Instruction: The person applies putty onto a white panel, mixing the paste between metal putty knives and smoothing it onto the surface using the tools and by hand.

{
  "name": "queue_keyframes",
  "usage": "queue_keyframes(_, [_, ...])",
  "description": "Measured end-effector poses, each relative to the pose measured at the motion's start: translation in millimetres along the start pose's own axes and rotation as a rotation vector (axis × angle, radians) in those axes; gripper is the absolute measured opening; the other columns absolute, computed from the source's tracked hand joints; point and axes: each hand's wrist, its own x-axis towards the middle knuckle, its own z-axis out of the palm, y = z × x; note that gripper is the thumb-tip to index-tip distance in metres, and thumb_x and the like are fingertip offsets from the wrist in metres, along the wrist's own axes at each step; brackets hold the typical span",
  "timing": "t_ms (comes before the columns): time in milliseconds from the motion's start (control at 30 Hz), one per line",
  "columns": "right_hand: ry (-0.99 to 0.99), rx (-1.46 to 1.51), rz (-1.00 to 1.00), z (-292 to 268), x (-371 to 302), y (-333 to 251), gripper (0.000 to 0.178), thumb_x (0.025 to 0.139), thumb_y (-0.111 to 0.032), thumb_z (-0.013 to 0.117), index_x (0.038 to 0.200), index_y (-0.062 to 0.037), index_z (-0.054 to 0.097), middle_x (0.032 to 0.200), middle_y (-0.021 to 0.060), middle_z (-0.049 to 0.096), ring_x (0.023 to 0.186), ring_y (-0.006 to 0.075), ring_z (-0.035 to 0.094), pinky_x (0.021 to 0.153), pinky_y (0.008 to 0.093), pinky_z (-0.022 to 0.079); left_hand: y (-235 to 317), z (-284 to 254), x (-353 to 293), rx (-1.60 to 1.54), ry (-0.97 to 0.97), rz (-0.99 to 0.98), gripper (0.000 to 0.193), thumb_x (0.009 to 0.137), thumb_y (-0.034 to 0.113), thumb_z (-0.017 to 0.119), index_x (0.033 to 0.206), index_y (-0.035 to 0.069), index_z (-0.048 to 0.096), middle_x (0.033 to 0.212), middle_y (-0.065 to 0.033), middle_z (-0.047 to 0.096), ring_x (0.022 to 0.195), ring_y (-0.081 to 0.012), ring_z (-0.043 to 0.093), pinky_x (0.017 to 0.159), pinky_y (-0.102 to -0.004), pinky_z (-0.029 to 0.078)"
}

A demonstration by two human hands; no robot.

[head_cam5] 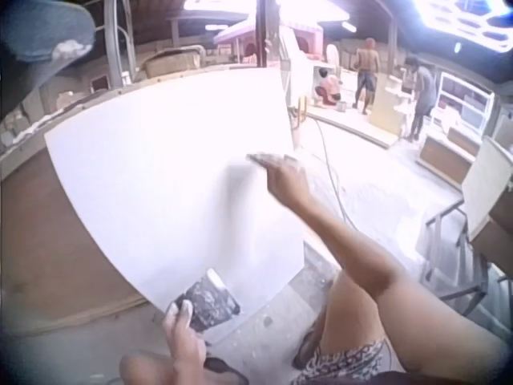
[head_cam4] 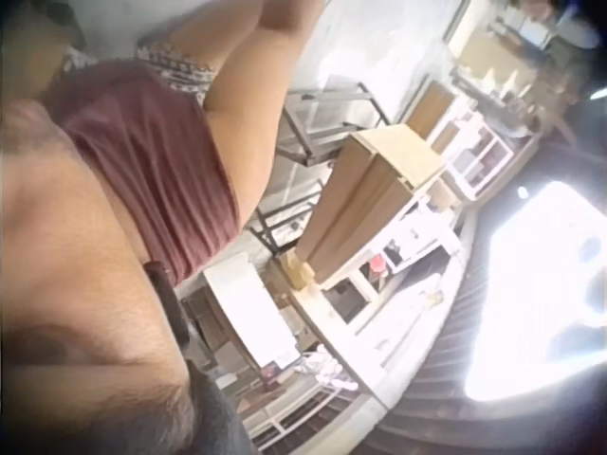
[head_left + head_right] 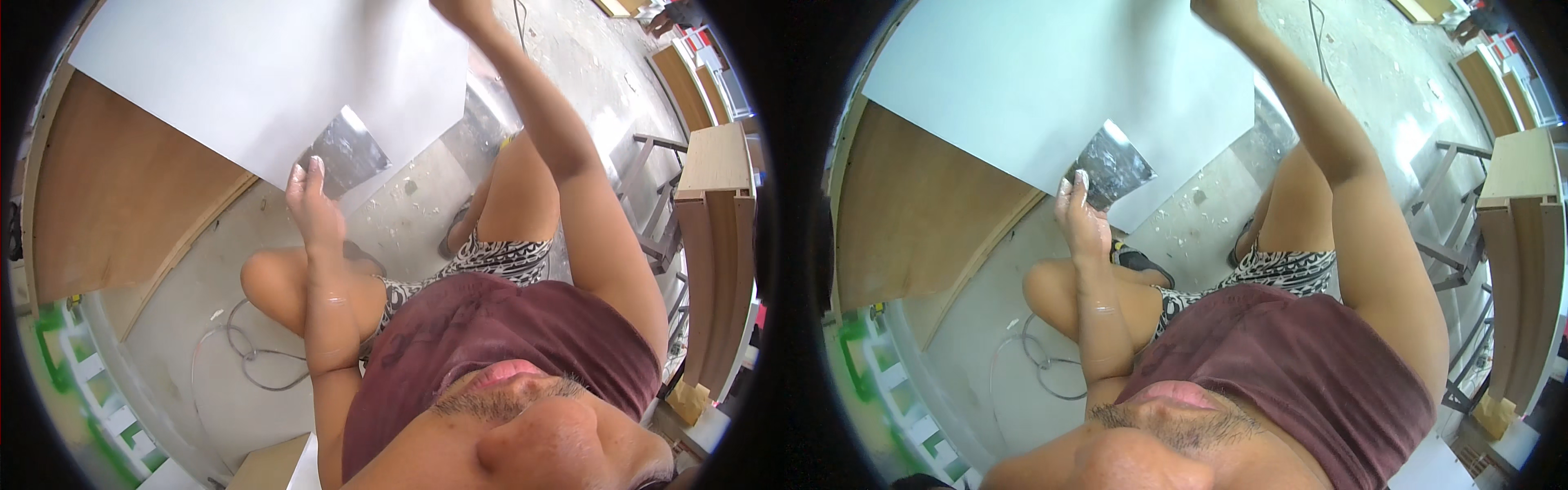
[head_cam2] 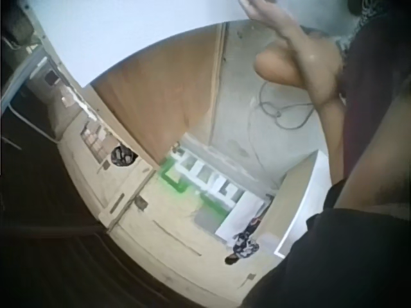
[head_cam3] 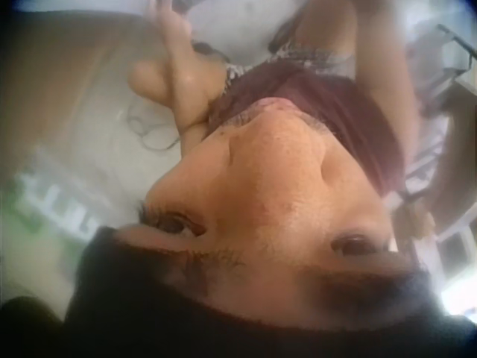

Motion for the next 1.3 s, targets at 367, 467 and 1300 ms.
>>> queue_keyframes(367, [0.225,-0.037,-0.263,79,-75,31,0.045,0.084,0.0,0.055,0.125,-0.013,0.067,0.118,0.0116,0.07,0.111,0.031,0.066,0.089,0.0425,0.054,3,-1,-3,-0.013,-0.026,0.015,0.013,0.101,0.012,0.055,0.104,0.0,0.058,0.103,-0.0037,0.059,0.095,-0.0103,0.054,0.088,-0.0272,0.045])
queue_keyframes(467, [0.162,-0.137,-0.252,114,-143,63,0.045,0.086,0.001,0.054,0.121,-0.0233,0.07,0.126,-0.0032,0.068,0.119,0.0232,0.062,0.098,0.04,0.052,-2,14,4,0.01,-0.045,-0.006,0.011,0.101,0.012,0.056,0.101,0.001,0.058,0.103,-0.0046,0.06,0.092,-0.0113,0.055,0.085,-0.0291,0.047])
queue_keyframes(1300, [-0.334,1.124,0.697,-15,-179,-55,0.033,0.094,-0.015,0.067,0.122,0.0023,0.063,0.093,0.0111,0.071,0.071,0.0151,0.07,0.057,0.0283,0.06,-21,32,18,-0.154,0.087,0.233,0.012,0.1,0.01,0.056,0.105,-0.002,0.057,0.105,-0.0108,0.063,0.097,-0.0161,0.063,0.081,-0.0321,0.055])
